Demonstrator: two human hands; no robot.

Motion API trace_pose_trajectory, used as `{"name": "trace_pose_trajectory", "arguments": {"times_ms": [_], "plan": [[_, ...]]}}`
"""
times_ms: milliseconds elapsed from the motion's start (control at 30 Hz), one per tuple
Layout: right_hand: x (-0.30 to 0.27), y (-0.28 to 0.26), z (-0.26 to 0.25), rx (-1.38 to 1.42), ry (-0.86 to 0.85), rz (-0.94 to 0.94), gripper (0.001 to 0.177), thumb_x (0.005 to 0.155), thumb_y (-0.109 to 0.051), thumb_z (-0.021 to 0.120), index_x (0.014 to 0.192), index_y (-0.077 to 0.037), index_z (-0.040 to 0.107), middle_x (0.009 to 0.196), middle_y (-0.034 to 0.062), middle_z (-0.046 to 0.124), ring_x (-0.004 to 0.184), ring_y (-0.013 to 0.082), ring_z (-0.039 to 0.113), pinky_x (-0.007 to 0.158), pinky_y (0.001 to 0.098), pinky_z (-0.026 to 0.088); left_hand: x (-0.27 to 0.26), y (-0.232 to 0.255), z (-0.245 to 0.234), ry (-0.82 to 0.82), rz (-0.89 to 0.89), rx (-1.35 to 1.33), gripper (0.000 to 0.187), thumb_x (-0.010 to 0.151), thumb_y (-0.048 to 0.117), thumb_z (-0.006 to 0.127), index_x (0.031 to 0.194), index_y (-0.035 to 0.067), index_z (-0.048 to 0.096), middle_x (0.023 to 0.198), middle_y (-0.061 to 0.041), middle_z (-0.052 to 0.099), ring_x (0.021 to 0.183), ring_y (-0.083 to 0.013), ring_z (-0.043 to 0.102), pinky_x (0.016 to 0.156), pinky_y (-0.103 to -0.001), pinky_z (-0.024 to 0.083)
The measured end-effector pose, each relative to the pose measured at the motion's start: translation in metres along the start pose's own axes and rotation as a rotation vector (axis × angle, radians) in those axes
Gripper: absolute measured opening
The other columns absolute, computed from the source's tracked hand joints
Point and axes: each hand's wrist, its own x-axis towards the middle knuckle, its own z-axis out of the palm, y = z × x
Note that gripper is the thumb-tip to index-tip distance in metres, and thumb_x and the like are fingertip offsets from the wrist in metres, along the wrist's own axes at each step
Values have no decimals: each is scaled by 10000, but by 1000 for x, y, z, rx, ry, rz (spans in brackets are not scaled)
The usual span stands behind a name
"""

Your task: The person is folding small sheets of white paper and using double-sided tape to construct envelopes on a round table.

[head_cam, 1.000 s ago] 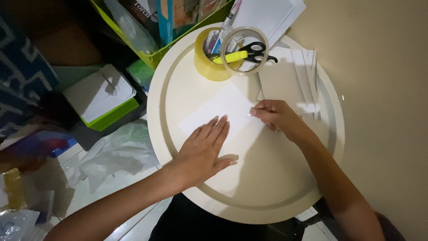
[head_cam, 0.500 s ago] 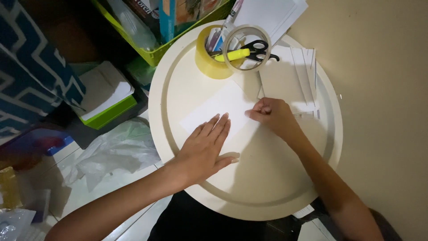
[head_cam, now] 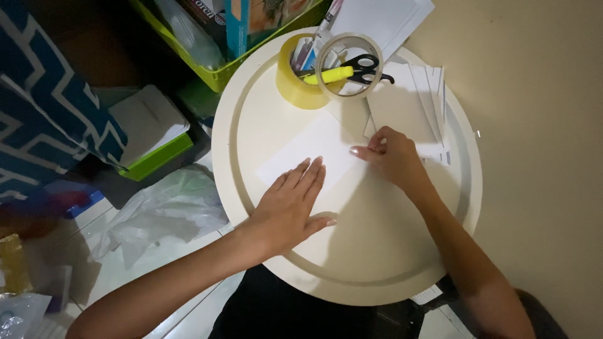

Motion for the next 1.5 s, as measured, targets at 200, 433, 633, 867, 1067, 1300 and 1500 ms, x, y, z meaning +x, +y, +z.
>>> {"name": "trace_pose_trajectory", "arguments": {"times_ms": [200,433,633,867,1067,1300,1500], "plan": [[5,15,8,-4,30,-86,257,869,-215,639,1036,-35,564,866,198,646,798,304,651,698,387,503,-3,1,-5,-4,7,-18,700,948,460,336,1420,-32,177,1480,-218,169,1387,-324,127,1086,-427,150],[-18,2,6,-12,56,-171,319,852,-302,657,963,-16,569,801,213,617,774,324,645,685,393,522,-3,1,-1,-8,16,33,720,948,500,271,1421,-32,161,1484,-216,160,1389,-321,126,1090,-423,158],[-32,-3,15,-107,286,-441,293,836,-256,623,1047,-55,594,995,114,607,546,204,585,581,349,461,5,-7,51,148,64,34,838,928,561,318,1421,-50,24,1499,-233,-11,1372,-360,-3,1072,-447,74],[-17,-6,11,-22,41,-93,415,776,-404,655,1069,-117,591,960,69,617,829,193,584,720,282,466,-1,-5,69,383,140,159,796,940,551,324,1390,-88,173,1460,-296,121,1365,-397,76,1066,-459,134],[-3,9,10,199,-48,-154,269,754,-284,713,896,-82,605,857,48,644,790,149,575,724,256,430,-8,0,63,223,128,-4,792,918,474,462,1407,-58,139,1468,-312,-5,1361,-432,-30,1069,-502,60],[-66,-21,-15,89,30,-164,380,765,-244,700,1099,-189,526,1062,120,645,926,207,629,744,308,470,-24,16,40,202,136,-193,730,939,393,489,1443,28,107,1495,-242,-48,1381,-367,-60,1064,-521,-6],[-126,-21,-96,-59,615,-387,304,727,-199,680,1022,-257,637,769,-50,718,539,140,648,632,260,489,-33,7,50,516,411,-221,703,946,416,533,1439,108,137,1491,-246,104,1384,-382,138,1053,-514,159]]}}
